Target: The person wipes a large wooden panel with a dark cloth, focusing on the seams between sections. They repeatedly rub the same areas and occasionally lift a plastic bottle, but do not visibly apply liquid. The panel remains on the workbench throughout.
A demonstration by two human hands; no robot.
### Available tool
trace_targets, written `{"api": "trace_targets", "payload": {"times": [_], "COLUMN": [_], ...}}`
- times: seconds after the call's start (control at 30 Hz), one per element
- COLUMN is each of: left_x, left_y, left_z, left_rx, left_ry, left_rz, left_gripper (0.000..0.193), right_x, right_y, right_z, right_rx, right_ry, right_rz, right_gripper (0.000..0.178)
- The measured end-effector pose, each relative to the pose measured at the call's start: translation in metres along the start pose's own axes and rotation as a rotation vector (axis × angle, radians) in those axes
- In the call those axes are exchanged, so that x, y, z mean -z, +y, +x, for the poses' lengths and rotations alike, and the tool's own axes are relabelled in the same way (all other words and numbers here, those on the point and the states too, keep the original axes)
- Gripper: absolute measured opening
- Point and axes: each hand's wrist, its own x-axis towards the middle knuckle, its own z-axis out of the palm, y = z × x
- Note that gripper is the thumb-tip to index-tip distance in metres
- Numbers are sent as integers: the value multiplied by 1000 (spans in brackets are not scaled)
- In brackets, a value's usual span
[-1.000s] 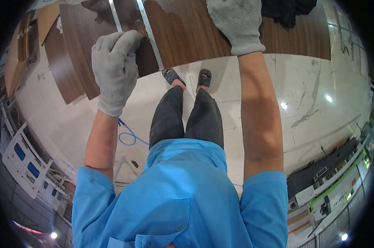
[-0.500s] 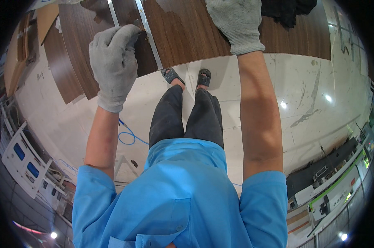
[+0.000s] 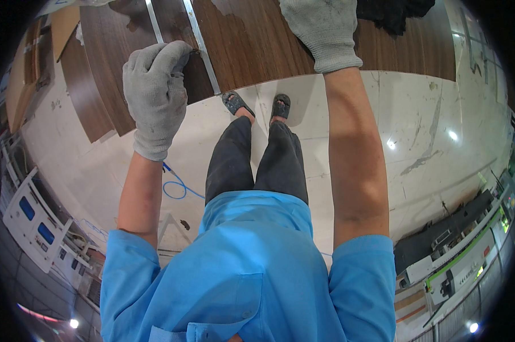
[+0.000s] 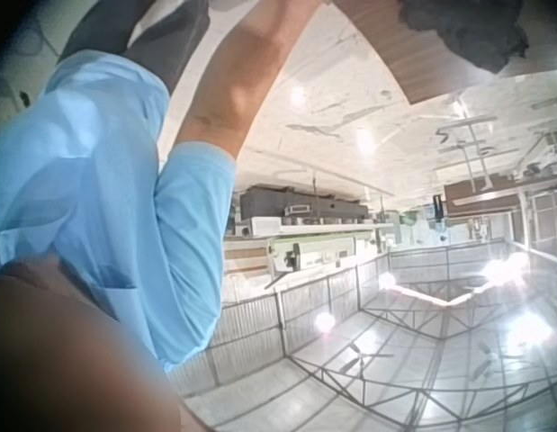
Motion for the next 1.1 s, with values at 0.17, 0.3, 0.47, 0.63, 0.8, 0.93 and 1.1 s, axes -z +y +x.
{"api": "trace_targets", "payload": {"times": [0.17,0.3,0.47,0.63,0.8,0.93,1.1], "left_x": [-7,-8,-3,-2,-3,-2,-2], "left_y": [-6,-4,5,4,5,7,7], "left_z": [10,0,-16,-11,-11,-14,-8], "left_rx": [29,8,-8,33,26,-1,41], "left_ry": [108,52,8,31,22,39,18], "left_rz": [-57,-27,-73,-34,-36,-55,-4], "left_gripper": [36,30,34,31,32,33,30], "right_x": [-1,0,2,0,-5,-4,2], "right_y": [1,0,-2,2,8,6,-1], "right_z": [1,0,0,-1,-1,-1,-1], "right_rx": [10,1,8,21,12,11,-7], "right_ry": [24,7,10,5,45,36,6], "right_rz": [25,7,1,-5,53,43,15], "right_gripper": [3,4,4,4,4,4,4]}}
